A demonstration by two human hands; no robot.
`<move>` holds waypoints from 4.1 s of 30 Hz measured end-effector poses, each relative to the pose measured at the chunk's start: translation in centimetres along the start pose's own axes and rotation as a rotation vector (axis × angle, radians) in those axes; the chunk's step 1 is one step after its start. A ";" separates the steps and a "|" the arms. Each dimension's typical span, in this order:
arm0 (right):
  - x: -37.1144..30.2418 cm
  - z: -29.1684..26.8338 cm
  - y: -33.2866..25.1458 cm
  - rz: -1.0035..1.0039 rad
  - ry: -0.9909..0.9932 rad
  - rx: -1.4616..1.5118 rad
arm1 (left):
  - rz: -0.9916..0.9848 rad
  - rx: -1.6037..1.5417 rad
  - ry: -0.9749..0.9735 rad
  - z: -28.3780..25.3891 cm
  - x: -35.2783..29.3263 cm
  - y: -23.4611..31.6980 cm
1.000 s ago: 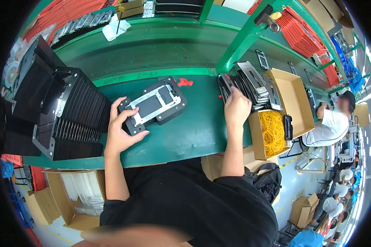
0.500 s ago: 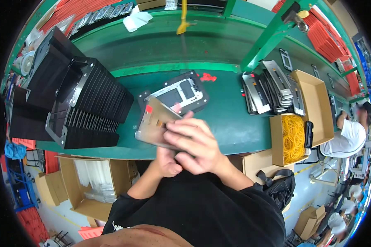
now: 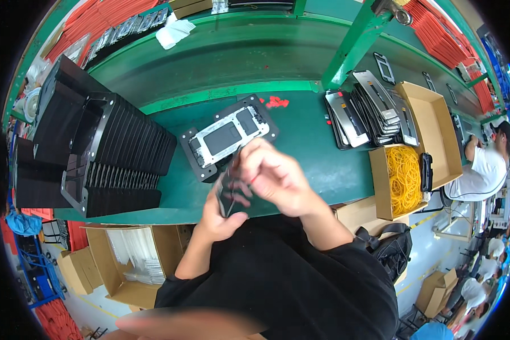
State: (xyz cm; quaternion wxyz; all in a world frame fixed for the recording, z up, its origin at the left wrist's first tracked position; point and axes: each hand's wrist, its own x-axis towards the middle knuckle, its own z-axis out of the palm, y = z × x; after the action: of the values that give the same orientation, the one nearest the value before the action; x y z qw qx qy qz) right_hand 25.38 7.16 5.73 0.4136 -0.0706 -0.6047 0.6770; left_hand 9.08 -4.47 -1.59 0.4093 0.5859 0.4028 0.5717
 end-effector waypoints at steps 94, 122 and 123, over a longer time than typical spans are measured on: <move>6.4 -12.9 6.4 0.408 -0.253 -0.416 | -0.310 0.895 0.157 -6.9 5.5 4.6; 7.0 -14.1 4.4 0.490 -0.310 -0.574 | -0.209 0.635 0.147 -9.3 4.4 1.7; 7.0 -14.4 4.7 0.496 -0.326 -0.560 | -0.211 0.616 0.153 -9.2 4.4 1.7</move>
State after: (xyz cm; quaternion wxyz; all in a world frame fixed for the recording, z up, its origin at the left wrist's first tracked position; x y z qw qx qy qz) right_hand 27.19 22.99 0.76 0.1012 -0.2161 -0.7878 0.5677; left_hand 0.02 -0.74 1.61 0.2385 0.5926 0.6449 0.4196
